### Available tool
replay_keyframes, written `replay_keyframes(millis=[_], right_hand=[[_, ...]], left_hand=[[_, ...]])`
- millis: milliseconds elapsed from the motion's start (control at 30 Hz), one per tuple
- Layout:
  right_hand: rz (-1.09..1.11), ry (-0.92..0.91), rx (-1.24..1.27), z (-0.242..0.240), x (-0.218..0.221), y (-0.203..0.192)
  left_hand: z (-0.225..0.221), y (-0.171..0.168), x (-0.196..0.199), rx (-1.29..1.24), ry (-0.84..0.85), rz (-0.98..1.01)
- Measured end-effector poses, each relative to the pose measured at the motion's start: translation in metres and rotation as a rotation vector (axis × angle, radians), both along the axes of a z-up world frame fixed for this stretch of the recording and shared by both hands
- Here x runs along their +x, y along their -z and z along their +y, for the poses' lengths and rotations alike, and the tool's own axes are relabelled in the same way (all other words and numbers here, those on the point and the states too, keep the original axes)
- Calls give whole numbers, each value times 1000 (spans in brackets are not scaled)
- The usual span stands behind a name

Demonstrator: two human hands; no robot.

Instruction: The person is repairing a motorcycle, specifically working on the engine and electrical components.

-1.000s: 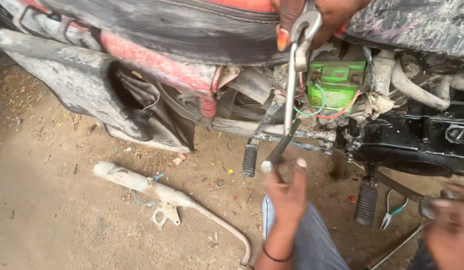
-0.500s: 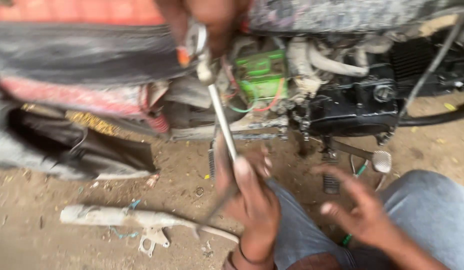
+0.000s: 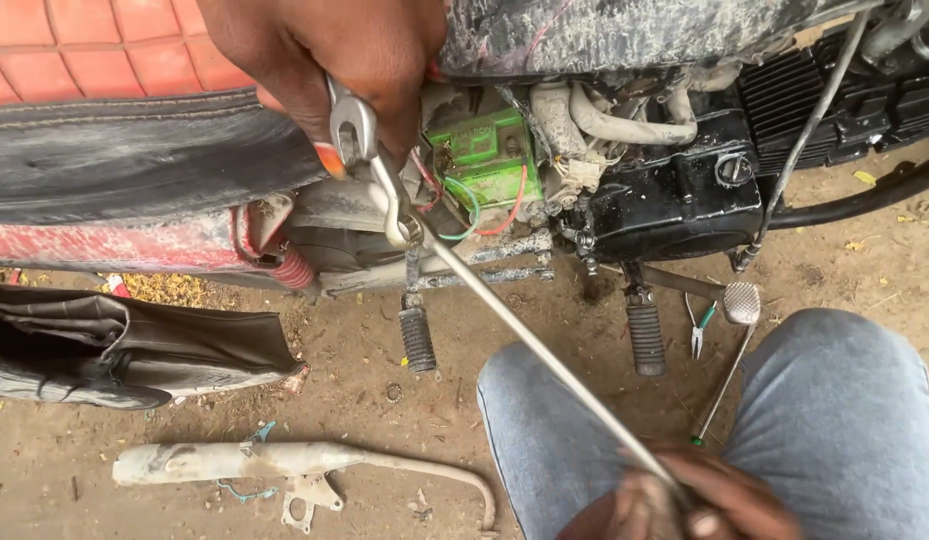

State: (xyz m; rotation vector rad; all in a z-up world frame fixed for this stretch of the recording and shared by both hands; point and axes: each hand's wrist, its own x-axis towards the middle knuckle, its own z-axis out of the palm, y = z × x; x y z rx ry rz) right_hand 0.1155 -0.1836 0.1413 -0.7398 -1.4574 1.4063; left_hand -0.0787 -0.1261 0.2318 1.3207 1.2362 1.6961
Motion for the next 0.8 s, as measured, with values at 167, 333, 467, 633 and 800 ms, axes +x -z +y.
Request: replay_keyframes(millis=[167,333,467,633,800], right_hand=[[45,84,-477,-38,111,137],[-108,123,-627,-89,172,342],[-681,435,-219,-41,52,77],[-822,304,-13,10,19,48],[-1148,356,222,24,-20,26]], left_hand=[[8,10,-6,-80,143,-23],[76,32,15,-279,390,-99],[142,72,39,-420,515,-22],[190,103,26,-475,305,341],[201,107,17,-495,342,214]])
